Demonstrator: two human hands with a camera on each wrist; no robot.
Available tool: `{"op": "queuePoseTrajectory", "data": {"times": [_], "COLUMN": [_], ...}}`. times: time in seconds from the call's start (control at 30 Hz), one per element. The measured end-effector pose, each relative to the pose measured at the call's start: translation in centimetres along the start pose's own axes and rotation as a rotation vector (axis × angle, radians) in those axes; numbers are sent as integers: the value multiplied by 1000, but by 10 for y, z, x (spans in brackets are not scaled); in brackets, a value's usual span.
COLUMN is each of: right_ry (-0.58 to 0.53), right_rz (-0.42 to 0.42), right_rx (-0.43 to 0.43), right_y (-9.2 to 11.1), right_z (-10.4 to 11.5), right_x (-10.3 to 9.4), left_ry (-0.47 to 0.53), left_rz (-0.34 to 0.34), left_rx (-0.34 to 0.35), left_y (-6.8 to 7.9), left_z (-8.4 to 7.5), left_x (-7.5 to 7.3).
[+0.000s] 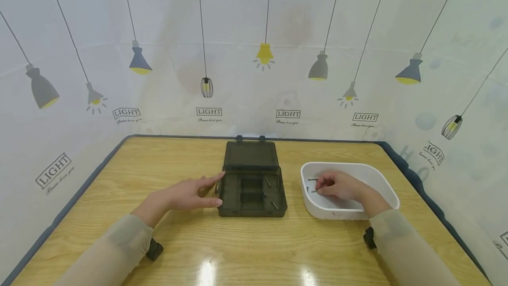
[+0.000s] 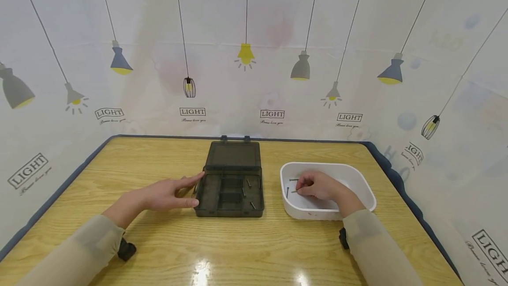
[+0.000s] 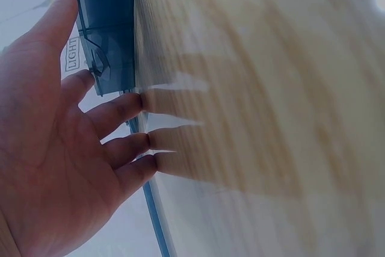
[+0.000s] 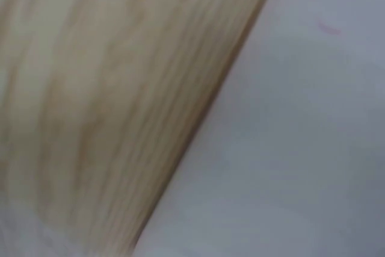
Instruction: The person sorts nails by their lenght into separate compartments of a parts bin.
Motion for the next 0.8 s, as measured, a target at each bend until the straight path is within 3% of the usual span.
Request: {"op": "queuePoseTrajectory", "data": {"times": [0.4,0.8], "right_ry": [83,-37], "right_rz": [6,-78], "right_rx": [-14,-58], "right_y": [-1,12], "right_z": [-1,15], "right_x": [-4,-10], "left_ry": [-10,-12], "left_rz": [7,4], "left_rx": [-7,-5], "left_y": [1,0], "left_z": [-1,0], "left_x": [-1,0]}}
Point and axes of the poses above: each hand's wrist, its own y-axis away from the middle knuckle, its own x-axis out of the palm, z = x × y, the point moved 2 cm from there along -y, towards the middle knuckle, and after that the axes turned 4 degrees about -x, right-handed, at the moved point
